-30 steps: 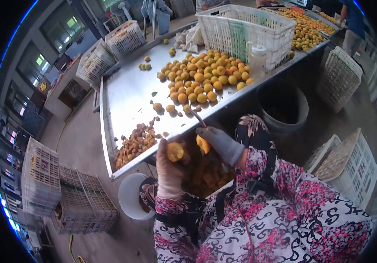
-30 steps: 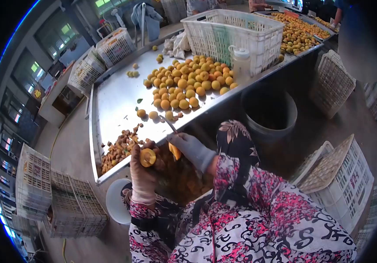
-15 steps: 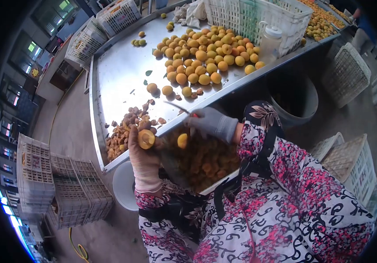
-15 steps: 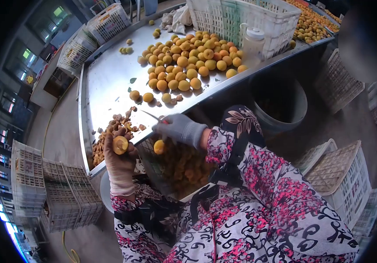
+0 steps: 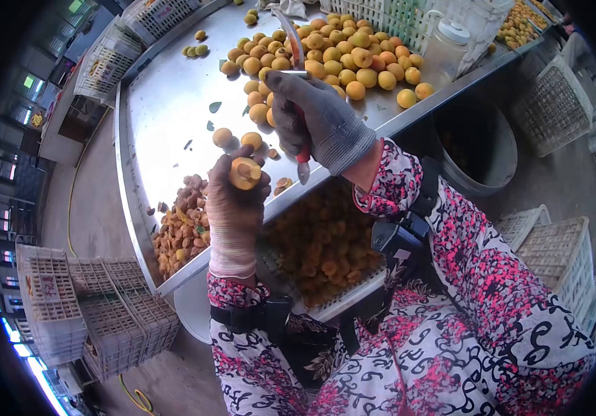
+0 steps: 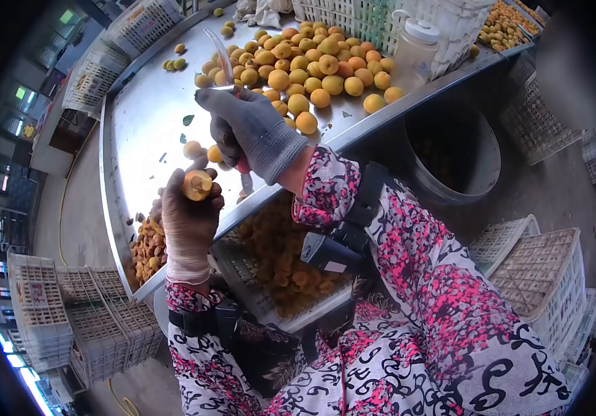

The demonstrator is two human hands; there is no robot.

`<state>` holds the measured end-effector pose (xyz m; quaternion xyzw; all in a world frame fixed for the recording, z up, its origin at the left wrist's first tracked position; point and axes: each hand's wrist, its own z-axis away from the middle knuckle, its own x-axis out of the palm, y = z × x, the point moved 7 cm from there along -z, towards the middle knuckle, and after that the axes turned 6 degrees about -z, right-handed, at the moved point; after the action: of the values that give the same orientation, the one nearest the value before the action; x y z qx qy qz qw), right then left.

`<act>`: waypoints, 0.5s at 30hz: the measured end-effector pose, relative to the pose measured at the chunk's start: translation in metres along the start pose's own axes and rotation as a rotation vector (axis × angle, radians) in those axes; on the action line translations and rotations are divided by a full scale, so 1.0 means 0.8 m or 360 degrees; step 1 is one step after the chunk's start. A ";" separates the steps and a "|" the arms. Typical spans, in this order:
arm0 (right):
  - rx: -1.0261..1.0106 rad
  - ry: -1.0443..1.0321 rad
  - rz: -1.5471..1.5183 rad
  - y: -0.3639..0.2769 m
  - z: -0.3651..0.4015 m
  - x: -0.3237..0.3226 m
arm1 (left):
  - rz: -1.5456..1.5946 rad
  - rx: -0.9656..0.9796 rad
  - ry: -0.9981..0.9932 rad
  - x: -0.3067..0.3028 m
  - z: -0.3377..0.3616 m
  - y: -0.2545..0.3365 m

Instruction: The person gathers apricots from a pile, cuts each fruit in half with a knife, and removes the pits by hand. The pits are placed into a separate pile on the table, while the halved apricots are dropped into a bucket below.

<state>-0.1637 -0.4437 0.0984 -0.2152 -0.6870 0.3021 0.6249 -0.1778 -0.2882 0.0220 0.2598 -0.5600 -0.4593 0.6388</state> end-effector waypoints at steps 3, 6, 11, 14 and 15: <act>-0.0024 0.0019 0.0069 0.001 -0.013 0.002 | 0.0191 -0.0278 0.0010 0.010 -0.011 -0.029; -0.0091 0.0018 0.0050 -0.005 -0.013 0.008 | 0.0181 -0.0265 0.0070 0.013 -0.006 -0.042; -0.0172 0.0115 -0.0102 -0.011 -0.008 0.012 | 0.0319 -0.0385 0.0087 0.020 0.002 -0.056; -0.0164 0.0025 -0.0091 -0.004 -0.010 0.013 | -0.0173 -0.0069 0.0033 0.028 0.009 -0.036; -0.0167 0.0017 -0.0091 0.002 -0.012 0.012 | -0.0175 -0.0061 0.0032 0.028 0.010 -0.034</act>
<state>-0.1552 -0.4350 0.1048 -0.2296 -0.7043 0.2466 0.6248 -0.1945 -0.3189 0.0113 0.2824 -0.5295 -0.5016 0.6231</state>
